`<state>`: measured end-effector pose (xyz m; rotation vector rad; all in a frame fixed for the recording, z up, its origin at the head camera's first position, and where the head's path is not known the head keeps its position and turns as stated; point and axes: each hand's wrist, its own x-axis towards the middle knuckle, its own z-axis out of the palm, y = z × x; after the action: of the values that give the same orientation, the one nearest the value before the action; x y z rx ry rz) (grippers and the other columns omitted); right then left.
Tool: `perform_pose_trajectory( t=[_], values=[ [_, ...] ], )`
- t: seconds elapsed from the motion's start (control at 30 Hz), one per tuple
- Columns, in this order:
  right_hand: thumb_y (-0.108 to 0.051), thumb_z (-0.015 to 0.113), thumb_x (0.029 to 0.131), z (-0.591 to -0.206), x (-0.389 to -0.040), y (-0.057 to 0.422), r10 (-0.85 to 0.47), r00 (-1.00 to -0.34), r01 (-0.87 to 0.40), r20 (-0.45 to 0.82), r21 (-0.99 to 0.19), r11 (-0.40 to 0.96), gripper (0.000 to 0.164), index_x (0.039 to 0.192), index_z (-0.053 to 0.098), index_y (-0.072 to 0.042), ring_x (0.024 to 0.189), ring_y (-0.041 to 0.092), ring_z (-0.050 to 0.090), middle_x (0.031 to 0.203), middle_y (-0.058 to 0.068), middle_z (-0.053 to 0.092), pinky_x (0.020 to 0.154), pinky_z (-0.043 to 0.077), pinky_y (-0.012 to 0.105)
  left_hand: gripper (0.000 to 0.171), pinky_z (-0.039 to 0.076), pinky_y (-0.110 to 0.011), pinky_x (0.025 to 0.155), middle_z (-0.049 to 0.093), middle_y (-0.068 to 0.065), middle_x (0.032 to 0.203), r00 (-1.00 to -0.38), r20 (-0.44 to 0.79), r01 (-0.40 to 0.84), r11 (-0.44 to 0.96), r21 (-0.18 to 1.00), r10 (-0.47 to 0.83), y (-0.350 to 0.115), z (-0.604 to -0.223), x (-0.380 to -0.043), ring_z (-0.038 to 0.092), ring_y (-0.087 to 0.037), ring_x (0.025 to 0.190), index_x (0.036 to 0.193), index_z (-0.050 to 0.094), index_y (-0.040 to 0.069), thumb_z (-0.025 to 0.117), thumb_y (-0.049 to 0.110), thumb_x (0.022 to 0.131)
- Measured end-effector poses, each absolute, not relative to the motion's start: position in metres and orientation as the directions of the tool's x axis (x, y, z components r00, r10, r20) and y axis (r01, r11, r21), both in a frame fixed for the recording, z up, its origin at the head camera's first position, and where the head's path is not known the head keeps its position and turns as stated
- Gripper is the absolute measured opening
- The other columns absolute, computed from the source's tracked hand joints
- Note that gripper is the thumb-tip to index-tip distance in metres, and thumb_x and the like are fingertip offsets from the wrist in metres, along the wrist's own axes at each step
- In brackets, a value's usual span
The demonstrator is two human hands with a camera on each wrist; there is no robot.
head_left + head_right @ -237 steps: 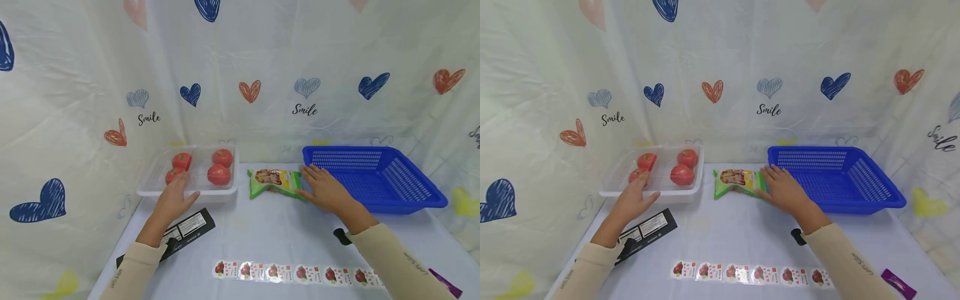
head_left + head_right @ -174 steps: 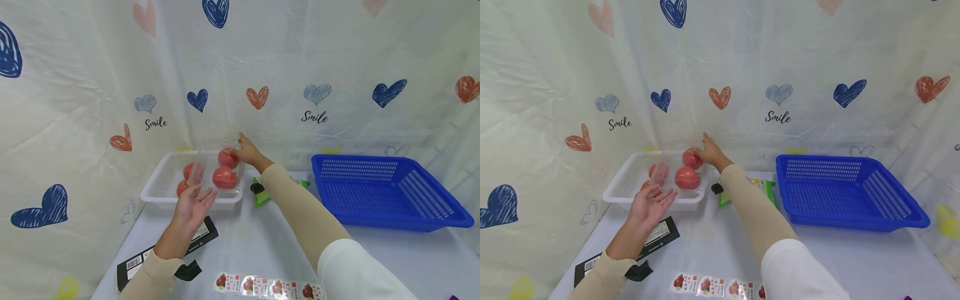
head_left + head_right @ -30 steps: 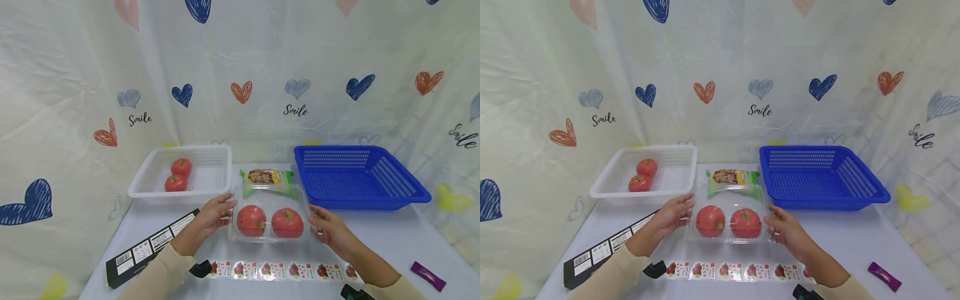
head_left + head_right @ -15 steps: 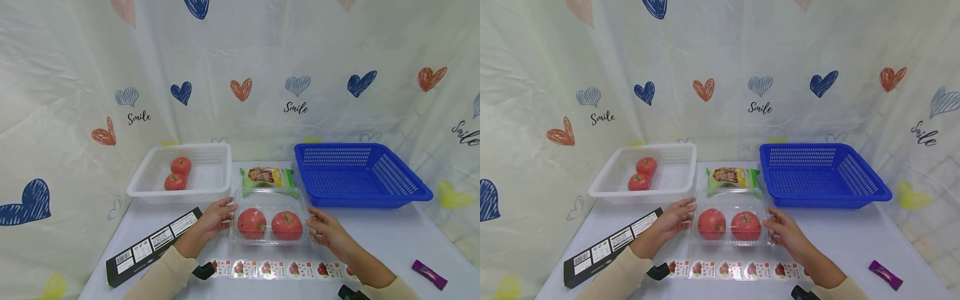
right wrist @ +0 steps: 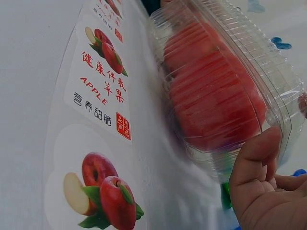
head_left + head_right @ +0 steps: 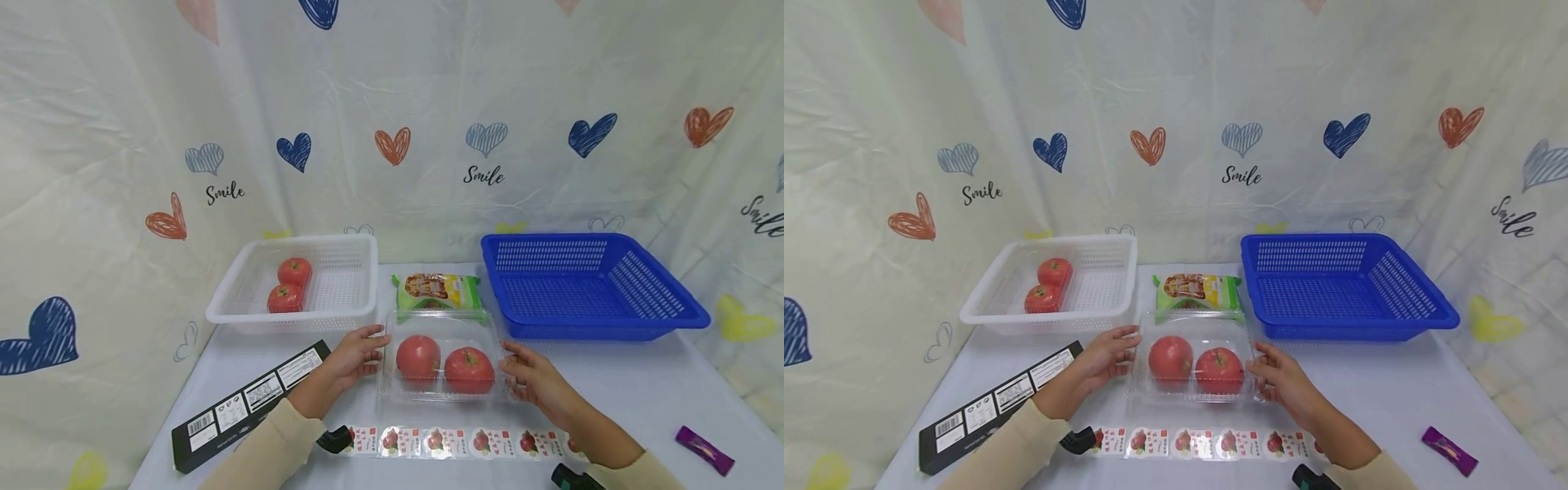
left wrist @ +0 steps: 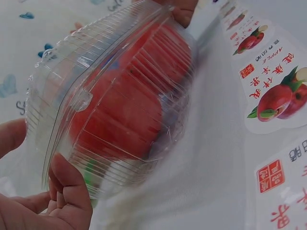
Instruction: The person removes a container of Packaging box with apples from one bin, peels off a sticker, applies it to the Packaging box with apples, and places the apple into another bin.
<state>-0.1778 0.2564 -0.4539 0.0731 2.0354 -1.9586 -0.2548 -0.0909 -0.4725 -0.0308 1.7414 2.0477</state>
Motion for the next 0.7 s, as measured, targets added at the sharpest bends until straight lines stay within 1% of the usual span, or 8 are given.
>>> perform_pose_trajectory(
  t=[0.17,0.3,0.5,0.63,0.7],
  values=[
    [-0.02,0.055,0.099,-0.454,-0.179,0.257,-0.184,-0.949,0.248,-0.257,-0.966,0.07,0.069,0.151,0.016,0.002,0.07,0.012,0.048,0.1,0.006,0.044,0.061,0.048,0.025,0.066,0.052,-0.027,0.062,0.058,-0.004,0.083,-0.902,-0.304,-0.35,-0.105,0.931,0.307,-0.09,-0.473,-0.256,0.055,-0.012,0.071,0.142,0.042,0.002,0.073,0.024,0.088],
    [-0.02,0.054,0.099,-0.455,-0.18,0.257,-0.182,-0.95,0.242,-0.252,-0.967,0.074,0.068,0.152,0.016,0.002,0.072,0.012,0.048,0.101,0.007,0.043,0.063,0.048,0.026,0.066,0.052,-0.027,0.063,0.057,-0.004,0.084,-0.904,-0.302,-0.348,-0.11,0.931,0.301,-0.089,-0.473,-0.256,0.055,-0.013,0.071,0.142,0.042,0.003,0.073,0.024,0.088],
    [-0.023,0.054,0.1,-0.458,-0.186,0.258,-0.167,-0.956,0.222,-0.24,-0.967,0.122,0.067,0.152,0.019,-0.001,0.081,0.015,0.047,0.104,0.009,0.041,0.067,0.049,0.028,0.065,0.052,-0.027,0.063,0.059,-0.008,0.094,-0.911,-0.305,-0.347,-0.115,0.931,0.279,-0.088,-0.474,-0.258,0.056,-0.013,0.073,0.142,0.042,0.004,0.072,0.025,0.088],
    [-0.025,0.055,0.1,-0.458,-0.189,0.258,-0.167,-0.958,0.211,-0.233,-0.968,0.137,0.068,0.152,0.019,0.0,0.08,0.016,0.048,0.104,0.01,0.043,0.065,0.048,0.028,0.064,0.053,-0.027,0.065,0.059,-0.01,0.101,-0.911,-0.312,-0.352,-0.116,0.929,0.27,-0.087,-0.475,-0.262,0.056,-0.015,0.075,0.142,0.044,0.005,0.073,0.026,0.088],
    [-0.025,0.055,0.1,-0.459,-0.189,0.258,-0.168,-0.958,0.211,-0.233,-0.968,0.138,0.068,0.152,0.019,0.0,0.078,0.015,0.048,0.105,0.011,0.044,0.065,0.048,0.028,0.062,0.052,-0.028,0.067,0.058,-0.01,0.104,-0.911,-0.307,-0.347,-0.114,0.931,0.275,-0.088,-0.475,-0.263,0.056,-0.015,0.077,0.141,0.045,0.003,0.071,0.025,0.089]
  ],
)
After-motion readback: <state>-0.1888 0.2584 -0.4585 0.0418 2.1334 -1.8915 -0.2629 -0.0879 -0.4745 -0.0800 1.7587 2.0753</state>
